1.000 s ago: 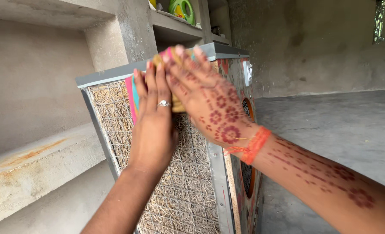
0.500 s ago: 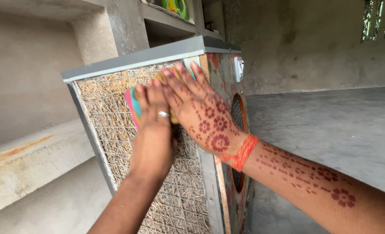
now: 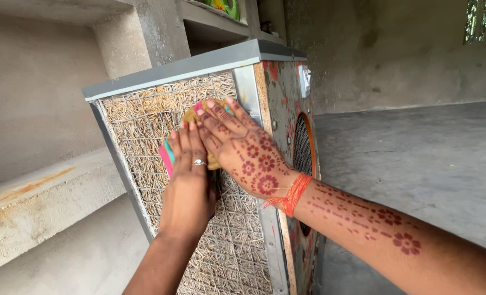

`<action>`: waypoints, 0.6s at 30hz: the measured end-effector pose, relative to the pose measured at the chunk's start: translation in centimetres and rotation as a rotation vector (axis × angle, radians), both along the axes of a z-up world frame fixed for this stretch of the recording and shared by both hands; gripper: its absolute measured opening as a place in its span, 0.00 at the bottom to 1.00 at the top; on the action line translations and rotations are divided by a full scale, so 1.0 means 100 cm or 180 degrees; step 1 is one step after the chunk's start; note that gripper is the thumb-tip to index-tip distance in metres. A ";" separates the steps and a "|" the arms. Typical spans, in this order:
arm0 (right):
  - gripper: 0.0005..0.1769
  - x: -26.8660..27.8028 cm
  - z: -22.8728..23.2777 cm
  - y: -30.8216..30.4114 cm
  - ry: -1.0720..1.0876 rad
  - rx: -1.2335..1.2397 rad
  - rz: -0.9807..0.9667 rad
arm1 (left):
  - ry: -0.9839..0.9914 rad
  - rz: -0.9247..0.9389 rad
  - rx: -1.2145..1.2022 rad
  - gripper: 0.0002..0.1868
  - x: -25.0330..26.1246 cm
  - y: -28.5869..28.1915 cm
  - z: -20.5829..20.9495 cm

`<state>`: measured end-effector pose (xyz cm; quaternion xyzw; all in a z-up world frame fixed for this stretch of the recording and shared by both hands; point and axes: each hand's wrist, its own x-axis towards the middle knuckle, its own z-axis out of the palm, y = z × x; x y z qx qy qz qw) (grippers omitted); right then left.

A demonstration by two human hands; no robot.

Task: The person wipes the exterior metal frame and the straw-filled mesh of a large evaporative cooler using a colorful cloth. They clean the top, sides, and bottom edges of the unit, moving the cloth back and forth to remove dust.

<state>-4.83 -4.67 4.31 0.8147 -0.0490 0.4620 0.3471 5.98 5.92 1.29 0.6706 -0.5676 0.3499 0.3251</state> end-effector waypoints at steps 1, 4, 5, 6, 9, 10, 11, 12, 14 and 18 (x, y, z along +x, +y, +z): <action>0.27 0.000 0.003 0.001 0.0016 0.0043 0.0006 | -0.0038 -0.0074 -0.0114 0.56 -0.001 0.006 0.003; 0.27 -0.003 0.007 0.010 -0.0415 -0.0004 0.0362 | -0.0025 0.0101 -0.0341 0.58 -0.008 0.013 0.006; 0.28 -0.001 0.007 0.013 -0.0452 -0.0033 0.0287 | 0.0040 0.0033 -0.0436 0.57 -0.010 0.009 0.003; 0.28 0.001 0.008 0.015 -0.0497 -0.0070 0.0211 | 0.0098 -0.0036 -0.0539 0.57 -0.010 0.004 -0.001; 0.32 0.007 0.002 0.011 -0.0126 -0.0128 -0.0007 | 0.0321 -0.0151 0.0194 0.56 0.007 -0.022 -0.009; 0.35 0.009 -0.004 0.008 0.0089 -0.0127 -0.0080 | 0.0419 -0.0171 0.0622 0.56 0.012 -0.027 -0.015; 0.33 0.011 -0.012 0.007 0.0048 -0.0108 -0.0047 | 0.0406 -0.0165 0.0689 0.57 0.015 -0.025 -0.024; 0.32 0.015 -0.016 0.005 -0.0013 -0.0114 -0.0007 | 0.0373 -0.0152 0.0729 0.58 0.019 -0.021 -0.028; 0.30 0.019 -0.020 0.000 -0.0030 -0.0196 -0.0117 | 0.0433 -0.0206 0.0697 0.59 0.021 -0.014 -0.029; 0.27 0.016 -0.018 -0.004 0.0021 -0.0148 0.0087 | 0.0597 -0.0324 0.0288 0.59 0.006 0.002 -0.025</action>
